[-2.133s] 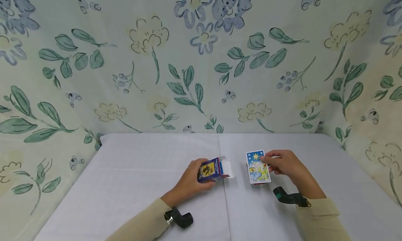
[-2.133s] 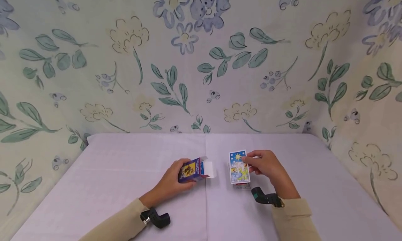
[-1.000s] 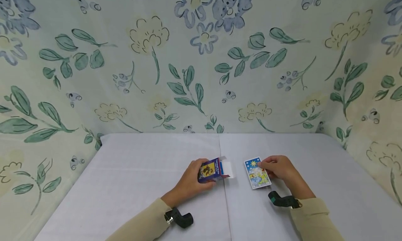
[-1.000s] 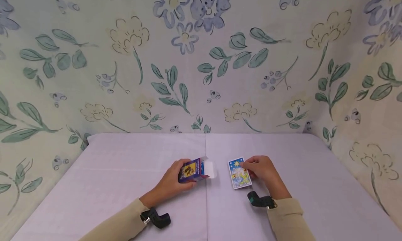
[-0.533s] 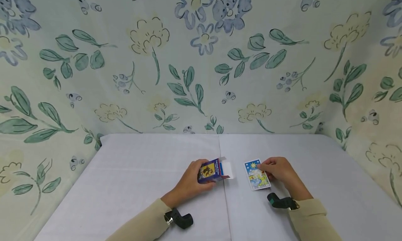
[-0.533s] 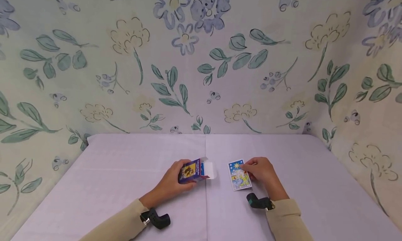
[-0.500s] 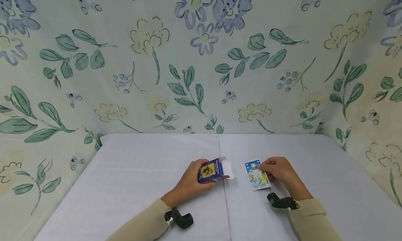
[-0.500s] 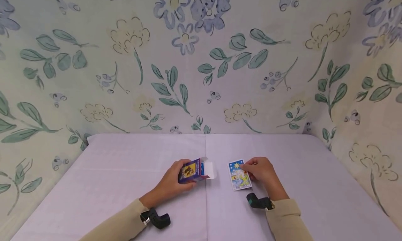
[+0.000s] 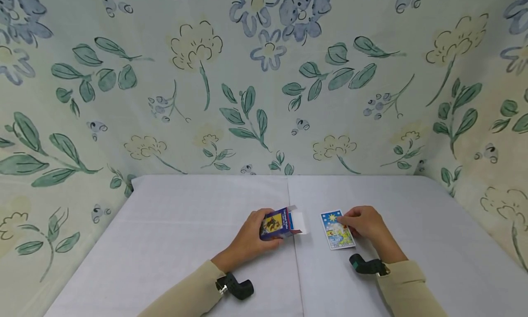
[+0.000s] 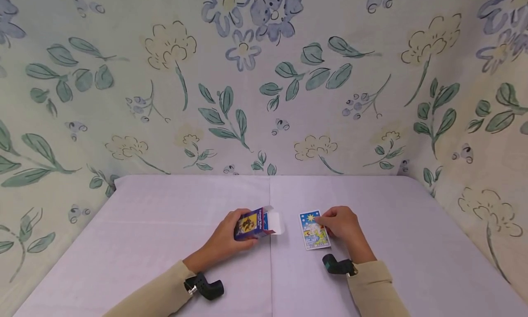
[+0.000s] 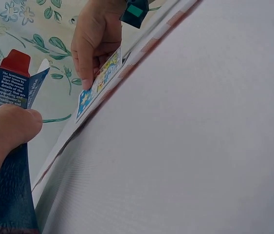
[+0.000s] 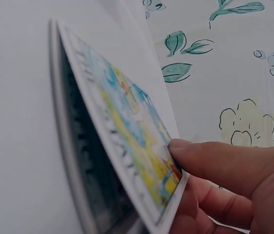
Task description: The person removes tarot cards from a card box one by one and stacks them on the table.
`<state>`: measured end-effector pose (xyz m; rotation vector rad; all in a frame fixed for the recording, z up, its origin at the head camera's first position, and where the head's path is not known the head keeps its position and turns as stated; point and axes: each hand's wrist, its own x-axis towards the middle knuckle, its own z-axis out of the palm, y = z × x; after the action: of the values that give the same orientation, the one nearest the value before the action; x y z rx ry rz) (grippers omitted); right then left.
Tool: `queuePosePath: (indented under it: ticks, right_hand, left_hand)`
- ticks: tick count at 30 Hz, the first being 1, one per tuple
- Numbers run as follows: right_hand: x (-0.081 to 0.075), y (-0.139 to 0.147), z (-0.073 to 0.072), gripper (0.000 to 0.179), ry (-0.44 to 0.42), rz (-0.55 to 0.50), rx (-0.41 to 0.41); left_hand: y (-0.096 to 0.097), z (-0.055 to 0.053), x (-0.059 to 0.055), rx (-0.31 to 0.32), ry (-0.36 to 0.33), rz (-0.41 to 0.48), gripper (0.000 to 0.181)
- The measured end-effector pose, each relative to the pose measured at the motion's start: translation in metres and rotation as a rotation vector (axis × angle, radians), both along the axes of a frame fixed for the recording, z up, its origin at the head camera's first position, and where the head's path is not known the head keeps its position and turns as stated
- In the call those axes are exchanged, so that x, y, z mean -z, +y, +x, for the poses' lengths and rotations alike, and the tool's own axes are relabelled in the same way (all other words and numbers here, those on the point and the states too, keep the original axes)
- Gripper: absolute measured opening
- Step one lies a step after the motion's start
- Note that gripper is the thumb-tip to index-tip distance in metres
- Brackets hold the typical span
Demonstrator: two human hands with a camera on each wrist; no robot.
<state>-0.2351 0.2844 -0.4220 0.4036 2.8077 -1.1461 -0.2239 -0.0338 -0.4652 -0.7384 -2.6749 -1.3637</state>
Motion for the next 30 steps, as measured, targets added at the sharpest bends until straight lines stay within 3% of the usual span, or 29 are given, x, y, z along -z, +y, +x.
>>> queuePosePath:
  ticks: [30]
  right_hand:
    - [-0.001,-0.012,0.004,0.023,0.011,0.088,0.014]
  left_hand:
    - [-0.001,-0.001,-0.001,0.003,0.008,0.0,0.073]
